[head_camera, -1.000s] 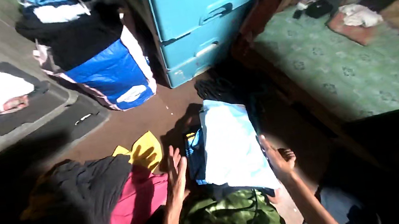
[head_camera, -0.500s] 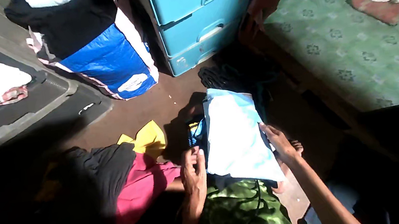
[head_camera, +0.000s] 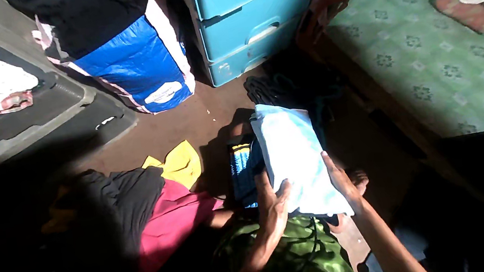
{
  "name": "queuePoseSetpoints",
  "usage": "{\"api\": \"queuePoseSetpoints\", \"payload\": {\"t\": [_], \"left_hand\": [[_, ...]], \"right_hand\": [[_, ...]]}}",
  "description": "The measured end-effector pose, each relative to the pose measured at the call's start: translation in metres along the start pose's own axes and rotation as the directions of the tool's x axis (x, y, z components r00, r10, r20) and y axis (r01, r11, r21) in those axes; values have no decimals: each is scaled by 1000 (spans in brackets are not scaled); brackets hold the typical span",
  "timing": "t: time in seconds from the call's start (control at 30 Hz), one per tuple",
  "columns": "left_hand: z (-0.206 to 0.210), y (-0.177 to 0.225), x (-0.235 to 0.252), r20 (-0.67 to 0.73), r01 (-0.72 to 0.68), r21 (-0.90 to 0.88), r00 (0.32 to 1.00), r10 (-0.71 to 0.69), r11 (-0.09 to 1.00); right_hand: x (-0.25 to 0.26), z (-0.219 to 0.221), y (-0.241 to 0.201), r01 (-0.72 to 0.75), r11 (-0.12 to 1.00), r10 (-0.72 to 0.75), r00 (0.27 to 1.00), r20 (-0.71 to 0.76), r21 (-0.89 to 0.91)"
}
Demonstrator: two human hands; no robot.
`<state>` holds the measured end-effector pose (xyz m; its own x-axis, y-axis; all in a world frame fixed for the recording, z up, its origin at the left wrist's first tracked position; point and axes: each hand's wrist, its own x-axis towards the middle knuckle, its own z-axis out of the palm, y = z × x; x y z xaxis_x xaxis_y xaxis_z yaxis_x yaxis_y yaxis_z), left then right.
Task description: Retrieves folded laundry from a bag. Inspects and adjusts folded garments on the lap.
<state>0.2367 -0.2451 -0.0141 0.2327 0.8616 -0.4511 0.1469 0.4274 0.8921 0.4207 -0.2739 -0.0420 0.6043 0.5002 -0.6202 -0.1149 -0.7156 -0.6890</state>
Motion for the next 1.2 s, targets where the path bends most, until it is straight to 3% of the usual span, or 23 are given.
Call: {"api": "queuePoseSetpoints", "payload": {"t": [0.17,0.33,0.43,0.5,0.6,0.7,0.8,0.87,1.0,1.07,1.13,1.2], "left_hand": [[-26,-1,3,32,155,-21,988,-154,988],[-27,-3,-8,-41,126,-110,990,-132,986],[-35,5,-8,58,220,38,973,-222,975],[-38,8,-7,119,197,135,970,-213,971],[-34,5,-10,124,128,85,983,-138,988],[-30,9,-11,60,140,-33,989,-138,990],[-26,22,-11,35,176,-86,984,-174,981],[-24,31,-11,70,178,-142,983,-170,974],[-35,41,-7,155,145,-177,981,-118,974],[-47,38,-3,96,106,-167,991,-90,980],[-62,31,3,-27,67,-156,997,-72,985],[-78,26,9,-149,50,-161,986,-74,986]], "right_hand": [[10,-6,0,-58,997,54,994,94,45],[4,-8,-2,-39,999,36,994,100,34],[-2,-9,0,-9,1000,7,994,111,23],[-6,-6,-1,34,998,-31,996,82,-44],[-11,-11,6,230,957,-218,972,87,-177],[-32,-19,3,548,760,-516,836,189,-348],[-58,-21,-1,744,506,-585,668,459,-437],[-60,-8,11,793,336,-593,598,540,-509],[-36,14,41,790,148,-742,487,460,-595],[-35,6,30,814,248,-725,516,456,-526],[-31,-9,14,763,464,-619,643,452,-449],[-21,-25,3,598,713,-462,793,397,-365]]}}
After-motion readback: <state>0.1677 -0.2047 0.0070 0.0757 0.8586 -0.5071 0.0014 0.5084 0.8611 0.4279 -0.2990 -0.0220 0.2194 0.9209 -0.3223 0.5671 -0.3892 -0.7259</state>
